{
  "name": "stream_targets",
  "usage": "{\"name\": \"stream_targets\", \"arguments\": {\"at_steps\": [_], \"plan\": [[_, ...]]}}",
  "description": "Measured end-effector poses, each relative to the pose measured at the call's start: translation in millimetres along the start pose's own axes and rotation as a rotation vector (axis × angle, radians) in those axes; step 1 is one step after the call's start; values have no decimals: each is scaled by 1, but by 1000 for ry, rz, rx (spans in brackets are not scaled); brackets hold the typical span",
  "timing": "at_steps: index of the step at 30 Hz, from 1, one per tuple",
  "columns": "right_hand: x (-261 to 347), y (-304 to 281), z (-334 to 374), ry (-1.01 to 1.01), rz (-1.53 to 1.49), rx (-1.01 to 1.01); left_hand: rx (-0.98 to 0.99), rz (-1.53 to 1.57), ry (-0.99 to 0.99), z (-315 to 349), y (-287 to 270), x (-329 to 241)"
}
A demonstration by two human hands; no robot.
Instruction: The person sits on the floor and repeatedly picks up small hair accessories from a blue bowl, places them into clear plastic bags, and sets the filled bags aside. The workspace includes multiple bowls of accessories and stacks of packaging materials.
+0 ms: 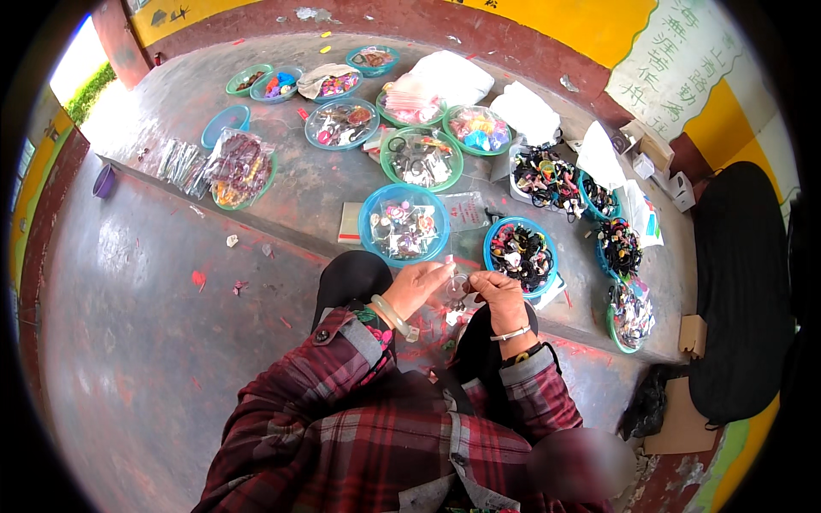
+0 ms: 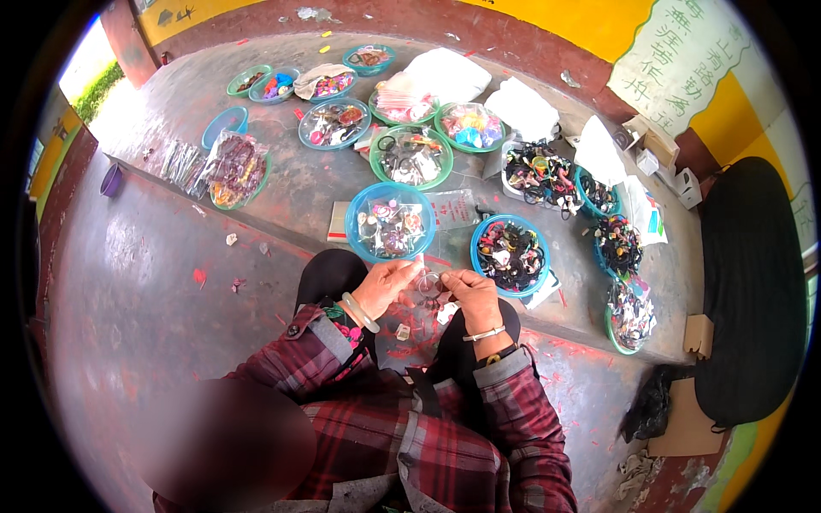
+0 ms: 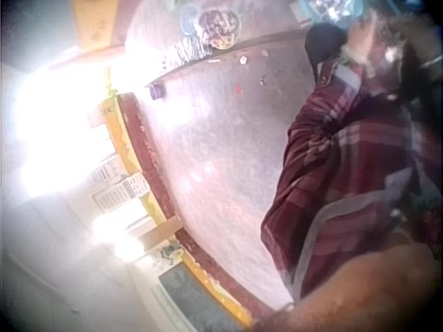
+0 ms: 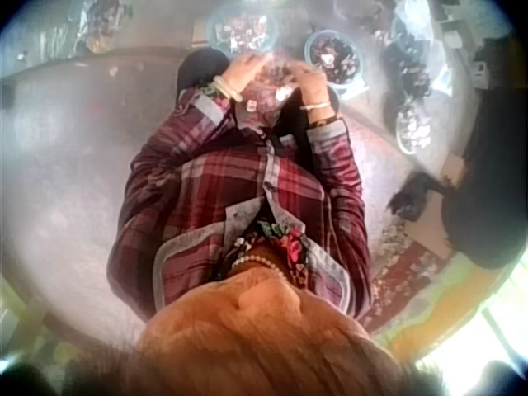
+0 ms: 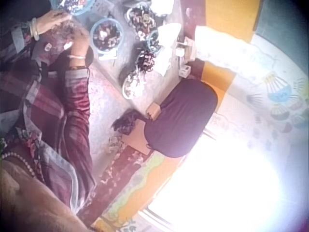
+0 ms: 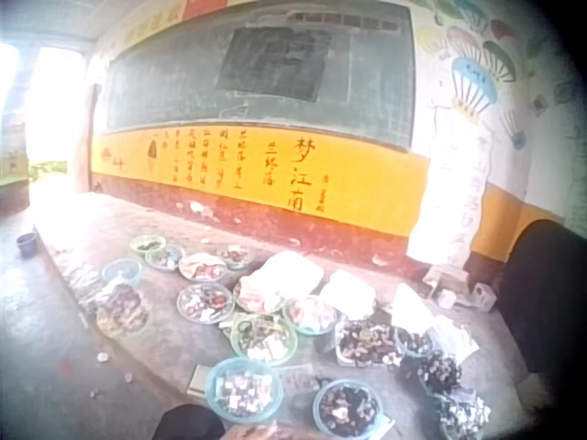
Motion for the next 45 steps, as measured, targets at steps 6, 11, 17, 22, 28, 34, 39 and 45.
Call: {"name": "stream_targets", "arguments": {"at_steps": [6,11,17,22,28,34,39,45], "plan": [[-5,1,1,56,-141,53,105,20,-51,0,13,2],[-14,-5,-1,64,-131,-4,32,129,-43,0,9,-1],[-16,-2,-1,98,-177,9,-62,154,-2,-3,-5,5],[-16,6,-1,91,-172,65,-76,60,62,0,-4,0],[-18,3,0,94,-147,-41,-75,-14,97,0,-2,-3],[-15,0,0,51,-147,-104,-26,52,40,3,8,-5],[-18,9,-1,27,-145,8,47,89,-55,5,16,0],[-6,19,3,7,-102,86,-62,-24,-38,2,1,4]]}}
Point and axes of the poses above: each hand's wrist, its own z-axis away from the middle knuckle, its own y-axis out of the palm, x = y × z, the point moved 9 cm from there along -z, towards the middle knuckle, and after that the axes turned 14 degrees about z, right-handed, at the moved point
